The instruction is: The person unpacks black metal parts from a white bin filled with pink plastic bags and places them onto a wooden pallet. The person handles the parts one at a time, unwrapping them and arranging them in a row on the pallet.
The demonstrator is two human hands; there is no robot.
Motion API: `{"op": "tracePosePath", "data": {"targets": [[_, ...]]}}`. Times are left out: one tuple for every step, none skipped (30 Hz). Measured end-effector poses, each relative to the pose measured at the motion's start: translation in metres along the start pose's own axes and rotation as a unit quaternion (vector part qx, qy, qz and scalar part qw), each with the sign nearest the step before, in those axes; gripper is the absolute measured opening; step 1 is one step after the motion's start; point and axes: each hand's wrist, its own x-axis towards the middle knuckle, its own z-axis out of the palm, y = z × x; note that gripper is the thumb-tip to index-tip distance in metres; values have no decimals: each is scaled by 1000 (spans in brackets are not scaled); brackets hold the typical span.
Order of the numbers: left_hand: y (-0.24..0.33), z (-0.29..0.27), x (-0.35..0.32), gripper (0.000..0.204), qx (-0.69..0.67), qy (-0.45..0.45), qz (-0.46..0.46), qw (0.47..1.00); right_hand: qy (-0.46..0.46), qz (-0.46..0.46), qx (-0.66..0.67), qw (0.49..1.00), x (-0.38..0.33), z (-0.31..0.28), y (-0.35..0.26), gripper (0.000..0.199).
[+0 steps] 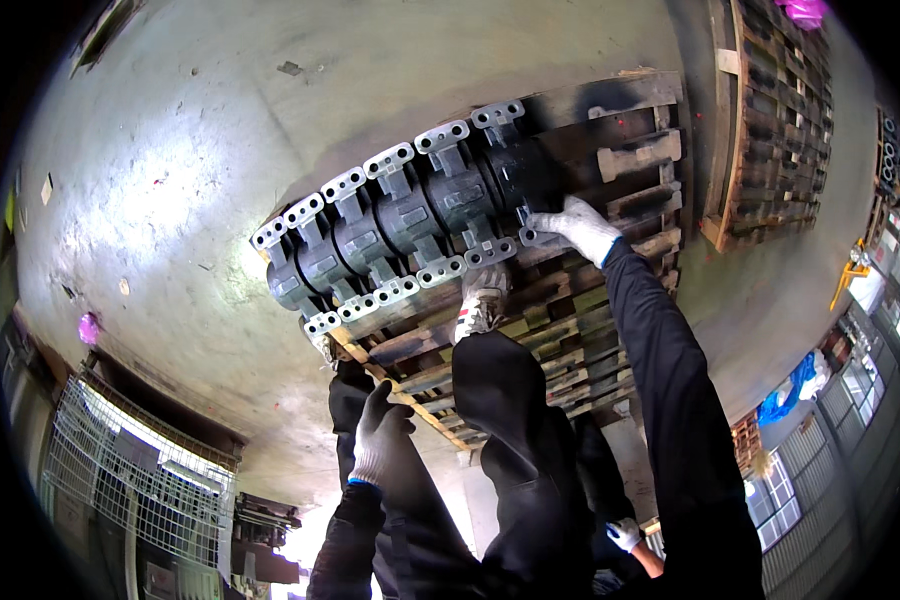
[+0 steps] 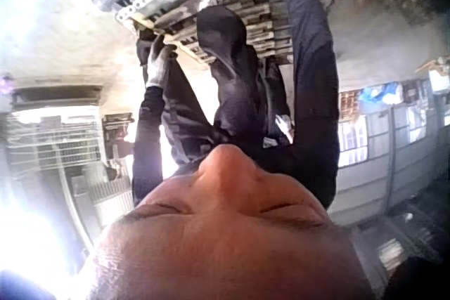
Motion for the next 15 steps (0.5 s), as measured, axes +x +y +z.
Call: {"op": "tracePosePath", "data": {"targets": [[3,3,1,51,18,6,-6,1000,19,-32,-50,998,-3,6,-5,66],[3,6,1,50,11,-9,14,1000,114,-132,-117,978,0,19,-4,105],[3,7,1,51,15,-12,16,1000,171,-163,-260,936,-7,22,-5,133],[3,8,-1,51,18,-15,17,1000,165,-129,-292,933,-13,23,-10,131],[4,7,0,51,24,-15,14,1000,156,-91,-321,930,-24,34,-29,130],[5,9,-1,51,26,-21,23,999,163,-79,-334,925,-19,32,-27,134],[5,11,-3,51,28,-27,32,999,159,-47,-332,929,-23,35,-33,133],[4,12,-1,51,29,-37,43,998,158,-16,-327,932,-27,38,-42,133],[9,13,-4,54,20,-34,28,999,155,14,-323,934,-28,42,-48,132],[7,12,-3,54,15,-34,26,999,174,56,-365,913,-21,46,-51,129],[4,11,-2,53,10,-33,24,999,190,99,-404,889,-11,50,-53,126],[5,11,-3,53,11,-33,25,999,208,144,-442,860,-3,53,-56,123],[6,12,-5,52,11,-34,25,999,220,168,-437,856,7,55,-53,116],[5,12,-7,52,7,-29,26,999,227,158,-425,862,3,58,-55,114],[2,11,-9,51,10,-30,25,999,235,149,-412,867,-3,60,-56,112]]}}
